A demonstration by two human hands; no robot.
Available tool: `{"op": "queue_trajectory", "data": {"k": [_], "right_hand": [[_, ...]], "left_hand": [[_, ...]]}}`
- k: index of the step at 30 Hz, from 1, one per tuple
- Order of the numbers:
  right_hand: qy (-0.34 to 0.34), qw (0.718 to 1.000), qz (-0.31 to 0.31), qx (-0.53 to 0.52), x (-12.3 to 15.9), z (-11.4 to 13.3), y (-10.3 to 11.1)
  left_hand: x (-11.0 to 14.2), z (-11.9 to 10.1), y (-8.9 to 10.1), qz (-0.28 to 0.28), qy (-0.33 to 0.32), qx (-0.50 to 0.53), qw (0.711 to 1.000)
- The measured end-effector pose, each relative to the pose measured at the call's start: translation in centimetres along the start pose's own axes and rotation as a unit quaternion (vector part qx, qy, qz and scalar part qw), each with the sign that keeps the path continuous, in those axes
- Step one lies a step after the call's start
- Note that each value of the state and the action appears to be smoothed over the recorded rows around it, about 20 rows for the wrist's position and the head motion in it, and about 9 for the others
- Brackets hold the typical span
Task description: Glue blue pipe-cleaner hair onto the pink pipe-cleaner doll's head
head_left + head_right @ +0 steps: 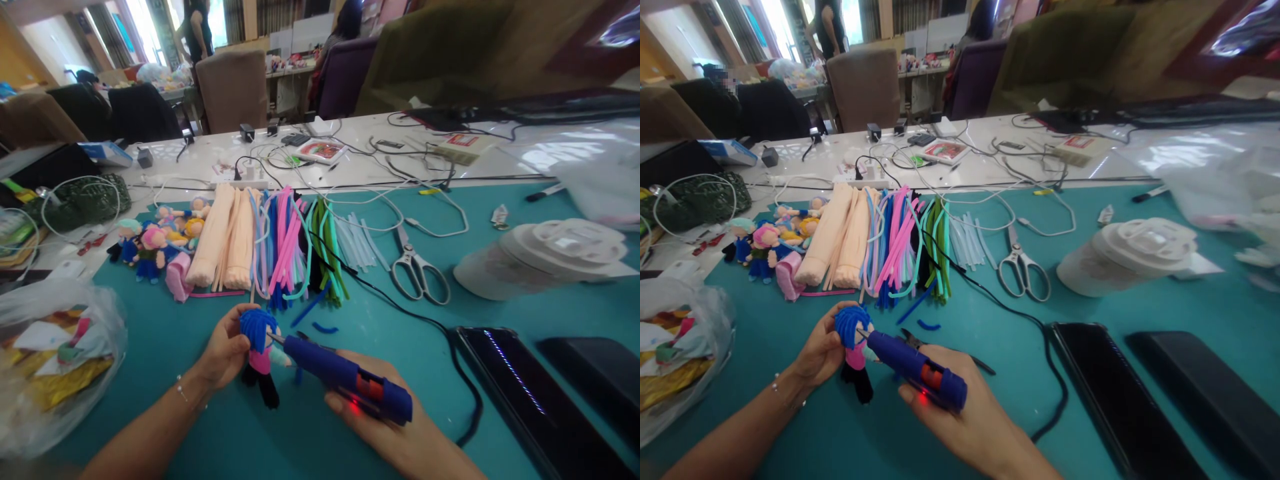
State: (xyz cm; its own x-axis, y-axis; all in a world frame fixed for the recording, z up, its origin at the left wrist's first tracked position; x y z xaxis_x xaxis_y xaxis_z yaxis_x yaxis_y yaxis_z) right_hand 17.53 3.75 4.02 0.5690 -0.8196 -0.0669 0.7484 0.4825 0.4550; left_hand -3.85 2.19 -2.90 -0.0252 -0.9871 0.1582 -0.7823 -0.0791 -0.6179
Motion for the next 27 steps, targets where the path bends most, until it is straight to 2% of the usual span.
{"op": "queue_trajectory", "data": {"k": [27], "right_hand": [[0.028, 0.999, 0.001, 0.034, 0.00, 0.00, -0.30]], "left_hand": [[-0.18, 0.13, -0.06, -0.012, 0.013, 0.009, 1.000]]}}
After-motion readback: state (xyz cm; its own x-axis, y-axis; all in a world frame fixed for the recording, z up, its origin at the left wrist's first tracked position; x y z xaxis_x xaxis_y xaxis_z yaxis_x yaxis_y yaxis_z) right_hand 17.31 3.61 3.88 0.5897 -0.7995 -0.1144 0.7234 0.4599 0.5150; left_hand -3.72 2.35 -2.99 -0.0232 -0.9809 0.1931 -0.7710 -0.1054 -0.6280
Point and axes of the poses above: each hand's wrist, its own x-axis away from the middle knuckle, its own y-axis out of the back of the hand, z = x × y, the point moved 3 cm from there along -x, towards the middle knuckle, and after that the axes turned 1 degree about z, right-handed, at the moved point
